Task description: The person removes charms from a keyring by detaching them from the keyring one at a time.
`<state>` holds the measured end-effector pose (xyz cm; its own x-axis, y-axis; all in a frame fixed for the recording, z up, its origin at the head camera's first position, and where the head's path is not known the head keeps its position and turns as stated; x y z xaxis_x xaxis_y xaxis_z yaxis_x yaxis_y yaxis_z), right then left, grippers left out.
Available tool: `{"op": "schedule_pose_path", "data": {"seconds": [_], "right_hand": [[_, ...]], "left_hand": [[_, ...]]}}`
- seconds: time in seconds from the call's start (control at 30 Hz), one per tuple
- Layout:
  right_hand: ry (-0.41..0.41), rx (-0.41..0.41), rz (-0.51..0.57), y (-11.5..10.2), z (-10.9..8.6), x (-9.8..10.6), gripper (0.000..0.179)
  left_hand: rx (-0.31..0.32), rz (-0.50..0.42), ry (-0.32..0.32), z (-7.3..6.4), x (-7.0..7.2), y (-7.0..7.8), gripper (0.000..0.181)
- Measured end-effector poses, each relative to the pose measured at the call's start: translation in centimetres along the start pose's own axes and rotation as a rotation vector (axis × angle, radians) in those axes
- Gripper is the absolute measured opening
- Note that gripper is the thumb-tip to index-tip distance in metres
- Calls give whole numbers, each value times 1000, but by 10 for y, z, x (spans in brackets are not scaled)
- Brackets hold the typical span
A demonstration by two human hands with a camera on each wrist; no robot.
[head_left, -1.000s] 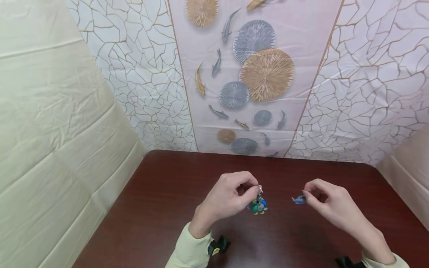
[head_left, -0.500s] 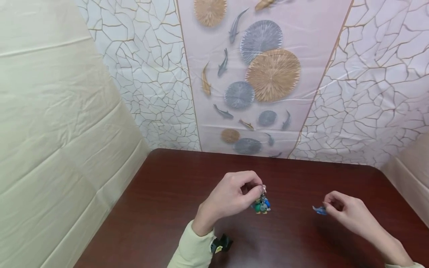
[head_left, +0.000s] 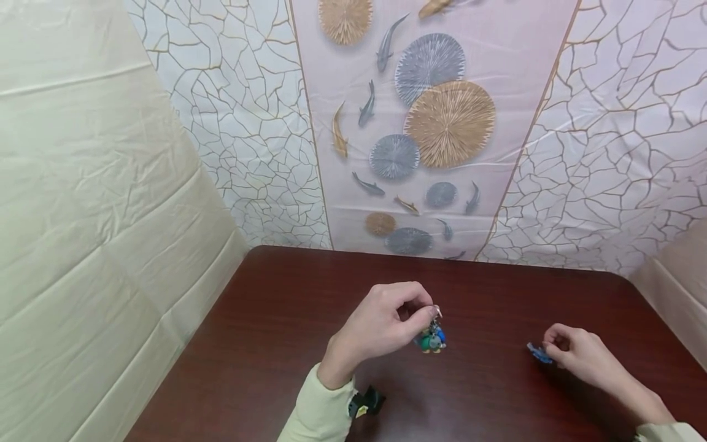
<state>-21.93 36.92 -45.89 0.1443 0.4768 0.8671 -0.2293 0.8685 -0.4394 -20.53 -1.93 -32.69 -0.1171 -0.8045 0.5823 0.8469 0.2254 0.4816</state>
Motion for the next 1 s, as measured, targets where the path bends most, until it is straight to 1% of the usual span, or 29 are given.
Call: {"op": "schedule_pose_path", "data": {"seconds": [0.17,0.4,0.5,0.7,0.83,1.0], "right_hand": [[-101,-78,6,10,9,-3,6],[-196,-152,13,18,20,-6,3],[-203,-156,13,22,21,-9,2],[-170,-157,-3,24,24,-9,3],[-177,-168,-14,24,25,-4,5],[-177,-149,-39,19,26,5,6]], "left_hand": [[-2,-6,11,0,-1,0,9],[-1,-21,18,-1,1,0,9],[-2,-18,18,0,1,0,9],[0,-7,17,0,0,0,8],[1,-8,14,0,0,-1,8],[-2,-17,9,0,-1,-2,8]]}}
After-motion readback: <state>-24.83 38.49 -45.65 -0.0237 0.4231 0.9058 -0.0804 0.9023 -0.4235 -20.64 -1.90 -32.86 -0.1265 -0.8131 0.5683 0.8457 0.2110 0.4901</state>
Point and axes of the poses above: each hand's wrist, its own z-axis towards the middle knuckle, its own x-axis out of the back of the hand, y = z × x, the point moved 1 cm from there along z, towards the middle knuckle, and after that the axes turned 4 degrees about -x, right-handed, at the moved point
